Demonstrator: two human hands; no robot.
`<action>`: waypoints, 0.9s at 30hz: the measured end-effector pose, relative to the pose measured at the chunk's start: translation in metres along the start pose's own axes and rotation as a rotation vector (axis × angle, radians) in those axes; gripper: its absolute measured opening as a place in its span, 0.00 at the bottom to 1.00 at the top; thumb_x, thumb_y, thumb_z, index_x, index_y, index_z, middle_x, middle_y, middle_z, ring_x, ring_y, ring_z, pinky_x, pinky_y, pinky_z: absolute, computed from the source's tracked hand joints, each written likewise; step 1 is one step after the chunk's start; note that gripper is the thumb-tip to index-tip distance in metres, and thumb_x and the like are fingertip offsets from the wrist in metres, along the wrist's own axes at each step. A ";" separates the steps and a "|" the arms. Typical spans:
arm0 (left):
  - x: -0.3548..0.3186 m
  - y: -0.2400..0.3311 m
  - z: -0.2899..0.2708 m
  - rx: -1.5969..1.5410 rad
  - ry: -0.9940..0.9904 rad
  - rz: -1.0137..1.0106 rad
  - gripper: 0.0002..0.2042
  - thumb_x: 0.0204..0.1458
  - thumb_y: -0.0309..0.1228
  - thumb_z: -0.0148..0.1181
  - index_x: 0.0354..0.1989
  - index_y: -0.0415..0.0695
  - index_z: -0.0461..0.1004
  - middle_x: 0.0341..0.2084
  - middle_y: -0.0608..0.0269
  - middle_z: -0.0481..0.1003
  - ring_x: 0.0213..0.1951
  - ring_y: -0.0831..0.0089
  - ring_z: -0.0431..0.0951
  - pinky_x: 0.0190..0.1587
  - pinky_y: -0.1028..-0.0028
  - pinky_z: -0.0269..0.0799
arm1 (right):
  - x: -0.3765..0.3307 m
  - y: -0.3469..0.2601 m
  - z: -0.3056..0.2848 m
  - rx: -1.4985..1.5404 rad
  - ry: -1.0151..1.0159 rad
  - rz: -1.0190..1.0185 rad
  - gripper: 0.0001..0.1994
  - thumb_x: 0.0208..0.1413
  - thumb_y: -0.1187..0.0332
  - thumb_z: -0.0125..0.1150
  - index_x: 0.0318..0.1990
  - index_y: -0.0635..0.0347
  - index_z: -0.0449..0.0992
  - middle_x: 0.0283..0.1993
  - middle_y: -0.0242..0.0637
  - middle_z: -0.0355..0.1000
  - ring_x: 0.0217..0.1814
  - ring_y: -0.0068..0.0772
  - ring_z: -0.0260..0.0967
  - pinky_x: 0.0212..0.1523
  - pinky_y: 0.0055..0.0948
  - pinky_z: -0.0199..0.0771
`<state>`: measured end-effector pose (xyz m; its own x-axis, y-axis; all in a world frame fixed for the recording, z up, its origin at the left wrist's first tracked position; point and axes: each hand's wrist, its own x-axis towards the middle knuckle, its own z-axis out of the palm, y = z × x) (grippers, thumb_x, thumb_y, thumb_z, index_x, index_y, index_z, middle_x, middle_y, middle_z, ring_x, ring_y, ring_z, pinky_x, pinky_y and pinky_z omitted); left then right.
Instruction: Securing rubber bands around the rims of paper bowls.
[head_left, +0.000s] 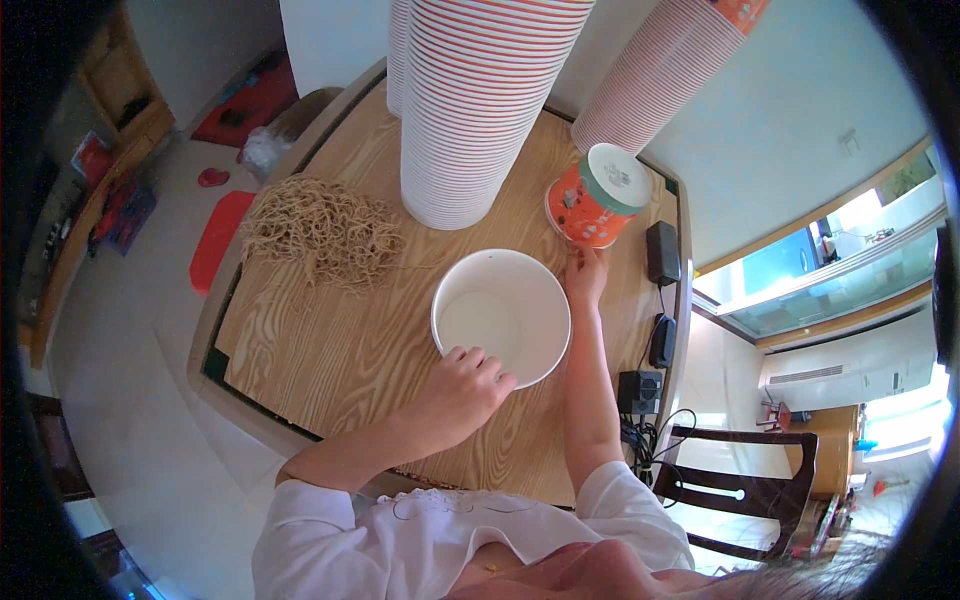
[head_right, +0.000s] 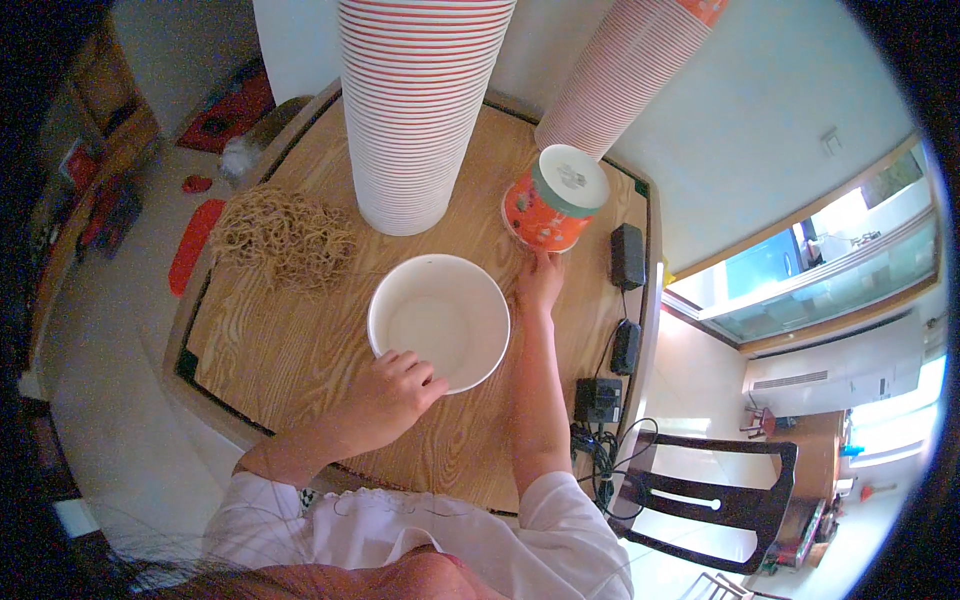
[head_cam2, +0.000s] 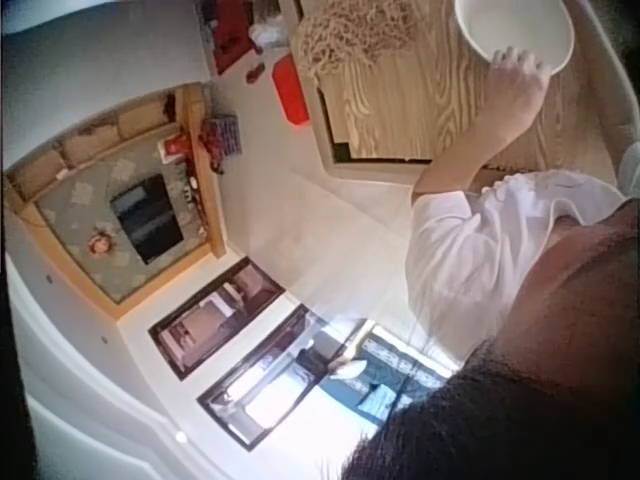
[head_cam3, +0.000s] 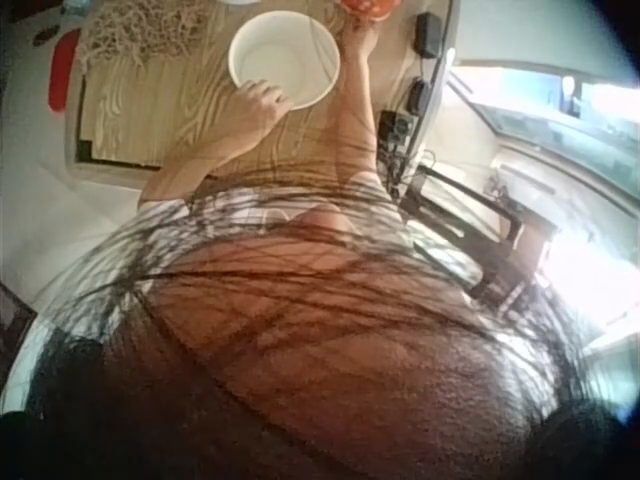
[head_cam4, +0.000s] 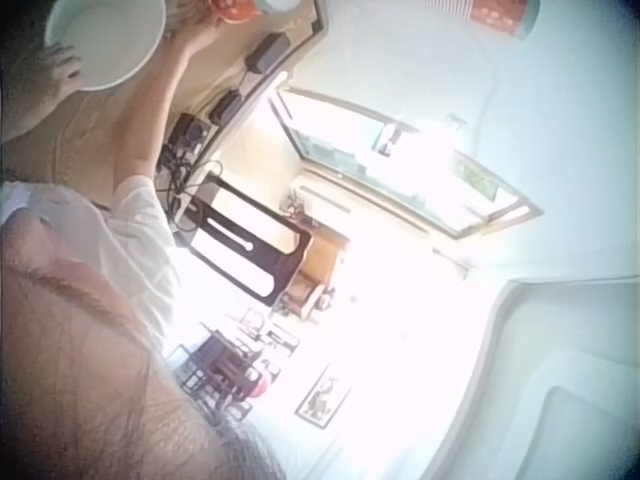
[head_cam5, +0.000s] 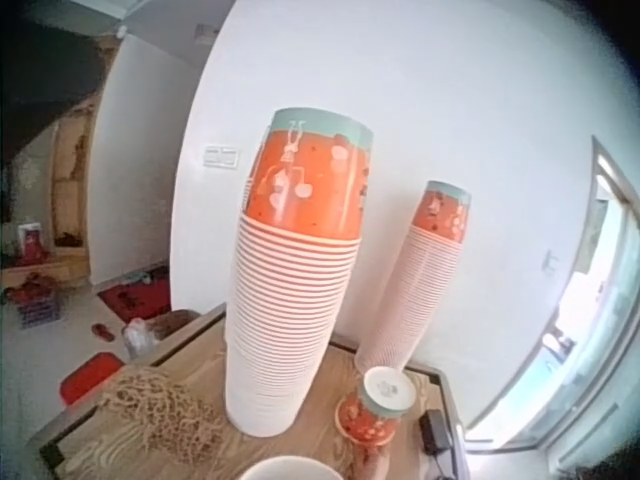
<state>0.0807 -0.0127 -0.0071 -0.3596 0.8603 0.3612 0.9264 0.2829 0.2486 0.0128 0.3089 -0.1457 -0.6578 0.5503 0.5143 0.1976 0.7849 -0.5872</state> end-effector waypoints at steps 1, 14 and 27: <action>0.002 0.001 -0.001 -0.003 0.001 0.006 0.02 0.45 0.29 0.56 0.26 0.47 0.72 0.22 0.65 0.71 0.32 0.69 0.73 0.35 0.70 0.68 | 0.000 0.007 0.000 -0.134 0.002 -0.080 0.08 0.50 0.75 0.56 0.38 0.58 0.78 0.37 0.44 0.71 0.38 0.42 0.71 0.38 0.36 0.70; -0.011 -0.031 -0.019 -0.453 0.300 -0.167 0.05 0.48 0.30 0.61 0.28 0.45 0.72 0.29 0.62 0.71 0.36 0.65 0.72 0.40 0.66 0.67 | 0.022 -0.059 -0.031 0.401 -0.021 -0.013 0.07 0.53 0.80 0.54 0.37 0.63 0.77 0.36 0.34 0.73 0.39 0.23 0.69 0.40 0.22 0.69; 0.033 -0.183 0.089 -0.232 -0.032 -0.765 0.05 0.44 0.30 0.57 0.27 0.45 0.77 0.30 0.53 0.76 0.36 0.54 0.76 0.40 0.59 0.72 | 0.022 -0.182 -0.113 0.247 -0.626 -0.295 0.18 0.48 0.74 0.63 0.49 0.63 0.73 0.43 0.43 0.73 0.46 0.37 0.71 0.49 0.32 0.69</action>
<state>-0.0908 0.0012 -0.1204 -0.8795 0.4758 -0.0100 0.3758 0.7073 0.5988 0.0440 0.2106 0.0428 -0.9648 0.0023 0.2631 -0.1730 0.7478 -0.6410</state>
